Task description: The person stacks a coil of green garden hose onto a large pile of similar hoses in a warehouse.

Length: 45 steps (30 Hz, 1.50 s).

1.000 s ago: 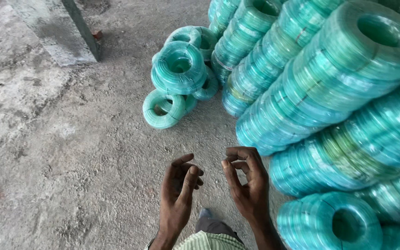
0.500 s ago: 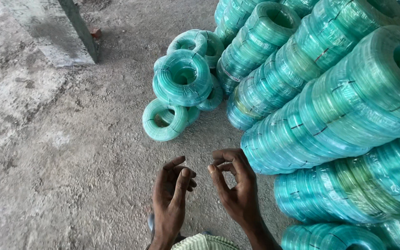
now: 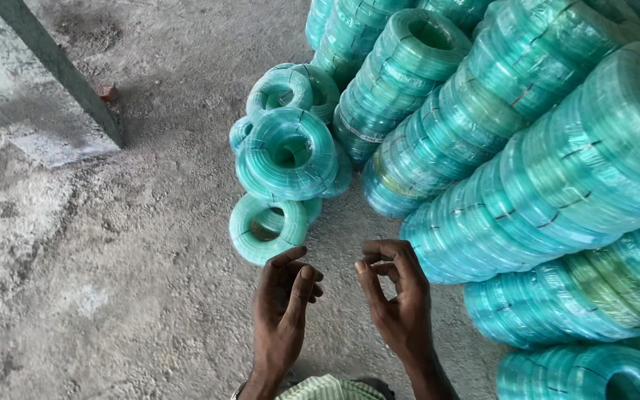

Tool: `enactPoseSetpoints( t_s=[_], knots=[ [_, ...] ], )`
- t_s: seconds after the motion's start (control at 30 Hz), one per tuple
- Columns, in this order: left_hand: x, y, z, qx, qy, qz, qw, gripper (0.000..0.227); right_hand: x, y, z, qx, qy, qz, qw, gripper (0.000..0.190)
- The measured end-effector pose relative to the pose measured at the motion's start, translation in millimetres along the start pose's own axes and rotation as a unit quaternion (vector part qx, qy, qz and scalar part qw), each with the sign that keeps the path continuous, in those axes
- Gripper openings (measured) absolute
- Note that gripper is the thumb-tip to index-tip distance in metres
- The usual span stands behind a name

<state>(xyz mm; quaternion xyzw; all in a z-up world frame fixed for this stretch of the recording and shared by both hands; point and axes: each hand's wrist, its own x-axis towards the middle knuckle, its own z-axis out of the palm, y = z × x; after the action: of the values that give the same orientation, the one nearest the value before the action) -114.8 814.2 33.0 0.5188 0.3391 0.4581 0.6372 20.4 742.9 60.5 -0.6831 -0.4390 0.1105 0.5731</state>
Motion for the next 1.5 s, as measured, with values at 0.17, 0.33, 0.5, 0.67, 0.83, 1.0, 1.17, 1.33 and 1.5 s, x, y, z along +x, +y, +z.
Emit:
enactPoseSetpoints(
  t_s=[0.17, 0.33, 0.5, 0.67, 0.83, 1.0, 1.17, 1.33, 1.5],
  knots=[
    [52.5, 7.4, -48.3, 0.015, -0.018, -0.031, 0.999, 0.035, 20.3, -3.2, 49.7, -0.002, 0.023, 0.015, 1.0, 0.017],
    [96.4, -1.6, -72.1, 0.028, -0.019, -0.055, 0.998, 0.035, 45.1, 8.2, 76.3, -0.017, 0.033, 0.051, 0.998, 0.019],
    [140.2, -13.9, -79.6, 0.026, -0.004, -0.074, 0.997, 0.036, 82.6, 27.7, 98.1, -0.03, 0.045, 0.067, 0.996, 0.019],
    [191.5, -19.6, -91.6, 0.025, 0.028, -0.044, 0.998, 0.034, 139.5, 57.6, 131.4, -0.016, 0.038, 0.068, 0.997, 0.015],
    [258.5, -6.4, -106.8, 0.088, 0.081, -0.02, 0.993, 0.037, 220.1, 76.4, 163.3, 0.0, 0.006, 0.044, 0.999, 0.018],
    [321.1, -1.0, -105.2, 0.063, 0.125, 0.02, 0.99, 0.035, 298.7, 95.6, 182.1, 0.016, -0.025, -0.029, 0.999, 0.022],
    [372.8, -23.7, -103.9, 0.063, 0.112, 0.022, 0.992, 0.035, 342.1, 106.0, 200.4, -0.011, -0.011, -0.015, 1.0, 0.022],
    [428.0, -40.9, -105.2, 0.07, 0.093, -0.043, 0.992, 0.038, 362.2, 130.5, 223.7, -0.021, 0.007, 0.042, 0.999, 0.024],
    [499.7, -43.3, -123.6, 0.082, 0.031, -0.077, 0.993, 0.036, 377.5, 155.2, 255.7, -0.064, 0.078, 0.119, 0.988, 0.027]
  ],
)
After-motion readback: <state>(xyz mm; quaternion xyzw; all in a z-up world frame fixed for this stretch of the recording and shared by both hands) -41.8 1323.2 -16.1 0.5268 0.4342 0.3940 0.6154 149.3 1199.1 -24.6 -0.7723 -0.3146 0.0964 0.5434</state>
